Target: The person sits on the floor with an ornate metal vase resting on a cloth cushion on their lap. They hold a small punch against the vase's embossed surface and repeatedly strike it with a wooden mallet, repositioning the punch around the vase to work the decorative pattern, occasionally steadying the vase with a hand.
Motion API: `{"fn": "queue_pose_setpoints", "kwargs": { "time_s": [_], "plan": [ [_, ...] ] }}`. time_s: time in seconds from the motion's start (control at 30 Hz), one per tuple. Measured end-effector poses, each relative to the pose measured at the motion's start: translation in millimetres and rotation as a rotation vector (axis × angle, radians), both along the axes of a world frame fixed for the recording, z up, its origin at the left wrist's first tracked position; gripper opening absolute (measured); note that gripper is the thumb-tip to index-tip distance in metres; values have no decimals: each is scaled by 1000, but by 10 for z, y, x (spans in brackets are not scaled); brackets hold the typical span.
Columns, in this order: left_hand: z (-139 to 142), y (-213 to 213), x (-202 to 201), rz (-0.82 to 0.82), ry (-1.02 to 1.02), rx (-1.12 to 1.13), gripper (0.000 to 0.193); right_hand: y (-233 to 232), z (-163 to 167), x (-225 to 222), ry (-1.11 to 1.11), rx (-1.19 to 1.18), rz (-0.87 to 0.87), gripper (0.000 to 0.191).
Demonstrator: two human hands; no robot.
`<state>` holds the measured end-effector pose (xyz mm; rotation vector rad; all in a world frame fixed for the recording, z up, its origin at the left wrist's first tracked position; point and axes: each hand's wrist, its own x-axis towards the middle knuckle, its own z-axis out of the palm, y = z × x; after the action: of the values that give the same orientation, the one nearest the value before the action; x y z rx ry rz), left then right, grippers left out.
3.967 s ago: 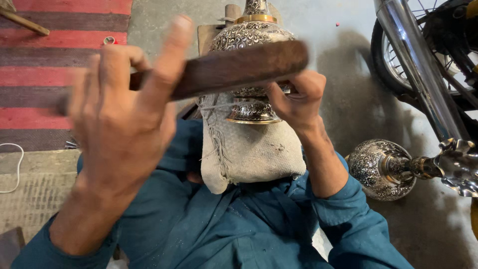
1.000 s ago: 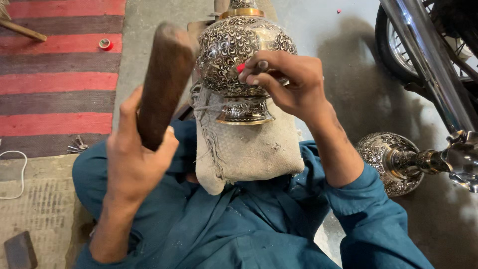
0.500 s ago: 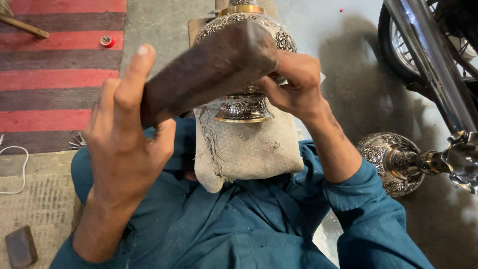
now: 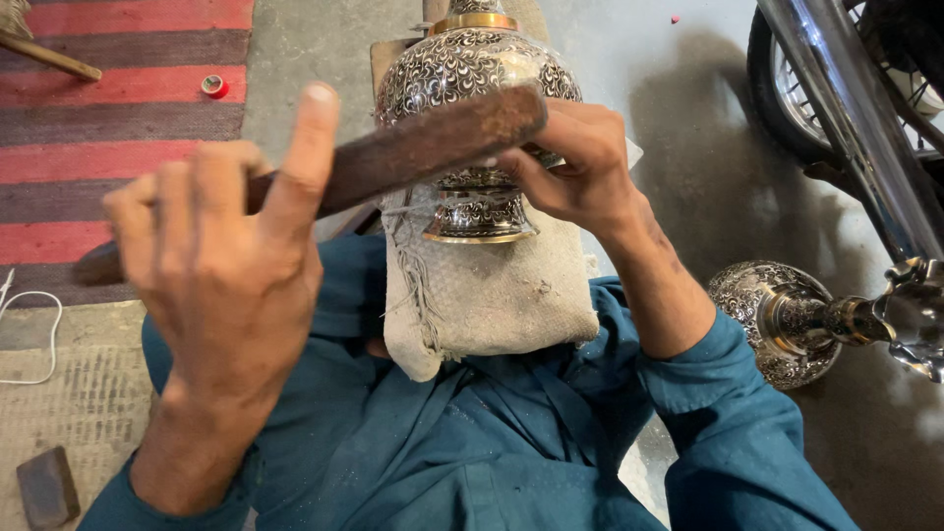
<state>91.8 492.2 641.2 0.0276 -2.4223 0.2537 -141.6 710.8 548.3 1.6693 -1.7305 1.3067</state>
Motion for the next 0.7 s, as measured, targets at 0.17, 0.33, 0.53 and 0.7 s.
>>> {"fn": "queue_pose_setpoints", "kwargs": {
  "time_s": [0.17, 0.33, 0.53, 0.7],
  "plan": [
    [9, -7, -15, -29, -3, 78, 68, -6, 79, 4, 23, 17, 8, 10],
    [36, 29, -57, -88, 30, 181, 66, -16, 137, 30, -15, 31, 64, 7],
    [53, -5, -95, 86, 68, -198, 63, 31, 133, -13, 36, 17, 75, 15],
    [-5, 26, -57, 47, 81, -104, 68, 26, 79, -54, -1, 54, 81, 6]
  ]
}}
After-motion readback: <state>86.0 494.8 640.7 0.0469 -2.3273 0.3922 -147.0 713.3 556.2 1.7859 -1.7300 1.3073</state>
